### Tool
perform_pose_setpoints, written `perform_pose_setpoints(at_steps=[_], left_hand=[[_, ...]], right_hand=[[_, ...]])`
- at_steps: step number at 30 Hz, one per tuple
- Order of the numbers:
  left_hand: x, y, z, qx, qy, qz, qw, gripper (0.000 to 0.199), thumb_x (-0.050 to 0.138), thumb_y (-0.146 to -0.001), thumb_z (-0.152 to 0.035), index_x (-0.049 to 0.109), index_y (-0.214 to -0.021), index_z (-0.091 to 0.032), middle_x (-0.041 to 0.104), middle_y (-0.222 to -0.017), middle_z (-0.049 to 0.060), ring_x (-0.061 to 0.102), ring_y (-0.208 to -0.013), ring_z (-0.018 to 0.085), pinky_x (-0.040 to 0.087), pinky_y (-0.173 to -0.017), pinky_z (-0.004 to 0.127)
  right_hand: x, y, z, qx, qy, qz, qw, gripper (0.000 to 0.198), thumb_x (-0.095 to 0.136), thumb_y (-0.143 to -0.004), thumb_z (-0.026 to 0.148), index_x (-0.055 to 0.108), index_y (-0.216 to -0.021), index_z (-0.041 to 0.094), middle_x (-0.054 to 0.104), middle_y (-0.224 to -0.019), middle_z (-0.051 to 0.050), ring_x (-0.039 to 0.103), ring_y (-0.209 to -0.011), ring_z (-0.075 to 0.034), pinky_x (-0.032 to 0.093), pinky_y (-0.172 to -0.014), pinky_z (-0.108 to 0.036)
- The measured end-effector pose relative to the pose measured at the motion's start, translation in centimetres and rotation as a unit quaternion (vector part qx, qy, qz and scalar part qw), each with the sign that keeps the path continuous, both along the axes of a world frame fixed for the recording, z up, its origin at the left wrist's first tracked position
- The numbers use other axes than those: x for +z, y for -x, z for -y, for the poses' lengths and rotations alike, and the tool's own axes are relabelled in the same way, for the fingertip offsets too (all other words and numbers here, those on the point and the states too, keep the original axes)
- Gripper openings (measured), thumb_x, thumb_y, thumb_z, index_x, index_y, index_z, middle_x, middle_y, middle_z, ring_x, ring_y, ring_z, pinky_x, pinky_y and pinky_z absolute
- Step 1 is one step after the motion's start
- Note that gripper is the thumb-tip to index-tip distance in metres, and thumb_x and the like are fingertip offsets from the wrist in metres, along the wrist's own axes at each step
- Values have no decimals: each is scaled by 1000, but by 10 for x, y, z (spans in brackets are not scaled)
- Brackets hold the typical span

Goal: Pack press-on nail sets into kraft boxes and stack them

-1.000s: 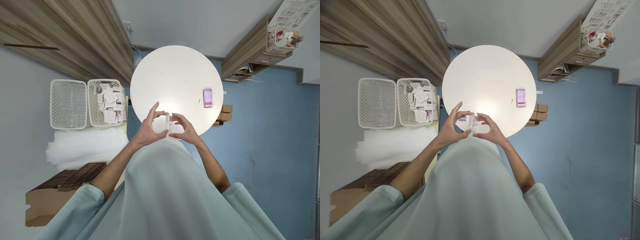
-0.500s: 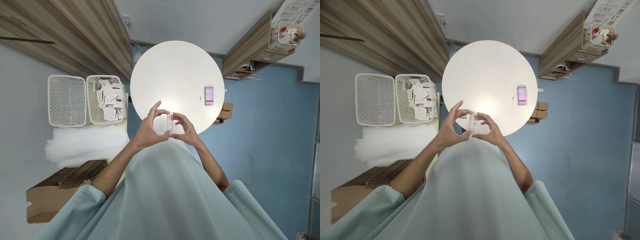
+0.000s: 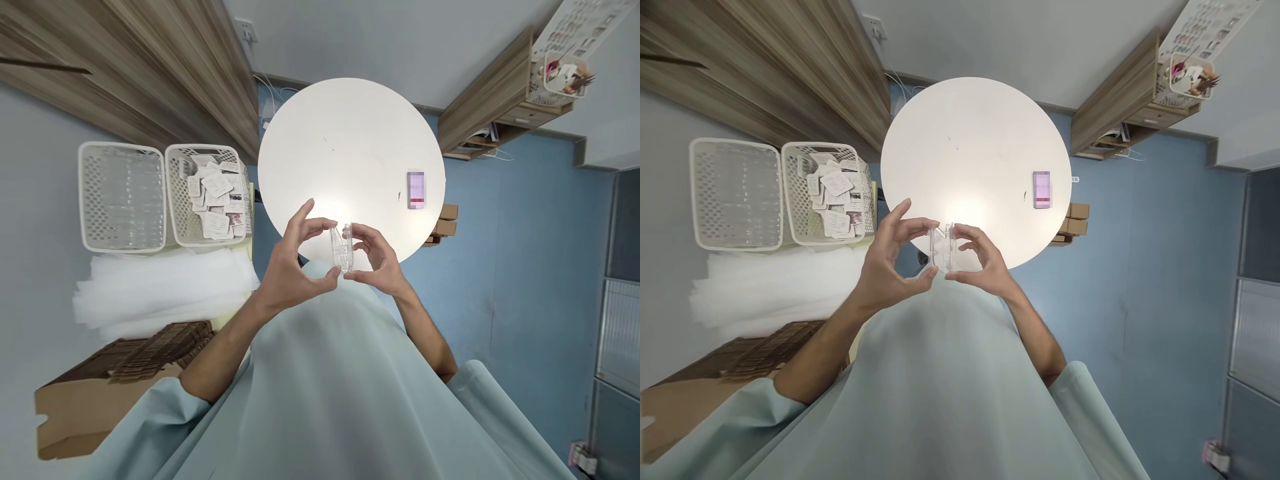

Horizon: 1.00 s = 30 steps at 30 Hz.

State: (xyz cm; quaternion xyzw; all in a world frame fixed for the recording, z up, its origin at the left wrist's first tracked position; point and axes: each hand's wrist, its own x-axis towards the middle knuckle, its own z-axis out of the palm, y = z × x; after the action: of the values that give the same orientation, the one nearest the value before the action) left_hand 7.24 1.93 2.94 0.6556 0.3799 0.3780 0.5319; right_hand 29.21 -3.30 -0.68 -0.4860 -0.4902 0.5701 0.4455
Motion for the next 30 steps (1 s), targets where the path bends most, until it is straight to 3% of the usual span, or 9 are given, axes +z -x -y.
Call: perform_pose_setpoints(at_steps=[7, 11, 14, 19, 23, 27, 30], left_hand=[[-7, 17, -1, 46, -7, 33, 998, 112, 92, -76, -32, 33, -171, -29, 69, -140, 10, 64, -136, 31, 53, -118, 50], [-17, 22, 2, 98, -20, 31, 994, 114, 93, -76, -39, 31, -171, -31, 67, -141, 9, 63, -138, 31, 54, -116, 49], [-27, 22, 4, 127, -22, 35, 991, 115, 93, -77, -42, 28, -172, -32, 66, -142, 10, 63, -137, 31, 55, -115, 49], [-39, 17, 14, 174, 3, 48, 984, 117, 94, -76, -43, 28, -172, -34, 62, -145, 11, 66, -132, 30, 55, -113, 47], [-46, 14, 23, 204, 81, 70, 973, 106, 94, -79, -46, 37, -168, -35, 62, -143, 11, 68, -126, 27, 57, -109, 43], [-56, 19, 22, 227, 213, 98, 945, 77, 83, -91, -51, 52, -159, -30, 69, -127, 10, 73, -111, 23, 59, -103, 43], [-64, 27, 19, 210, 277, 106, 932, 72, 86, -87, -47, 60, -152, -28, 72, -121, 8, 74, -107, 22, 60, -103, 44]], right_hand=[[-1, 9, -8, -55, 6, 5, 998, 96, 101, -64, 66, 58, -144, 35, 63, -150, -10, 60, -142, -34, 54, -117, -52], [-7, 21, -7, -114, -12, 40, 993, 62, 96, -73, 64, 70, -117, 30, 73, -118, -6, 72, -113, -26, 62, -103, -46], [-7, 35, -3, -145, -36, 70, 986, 35, 90, -84, 55, 75, -101, 29, 73, -102, -4, 72, -98, -23, 65, -88, -42], [-5, 54, -5, -239, -47, 113, 963, 23, 81, -93, 50, 76, -92, 28, 73, -95, -4, 72, -92, -22, 65, -74, -38], [-12, 57, -13, -293, -19, 122, 948, 27, 78, -95, 53, 75, -92, 26, 73, -95, -3, 74, -87, -19, 66, -75, -35], [-20, 52, -19, -288, 22, 106, 951, 34, 78, -92, 58, 74, -93, 25, 74, -92, -2, 76, -79, -19, 67, -77, -36], [-21, 48, -24, -278, 55, 94, 954, 38, 79, -90, 62, 73, -91, 24, 74, -82, -1, 78, -78, -21, 68, -78, -37]])
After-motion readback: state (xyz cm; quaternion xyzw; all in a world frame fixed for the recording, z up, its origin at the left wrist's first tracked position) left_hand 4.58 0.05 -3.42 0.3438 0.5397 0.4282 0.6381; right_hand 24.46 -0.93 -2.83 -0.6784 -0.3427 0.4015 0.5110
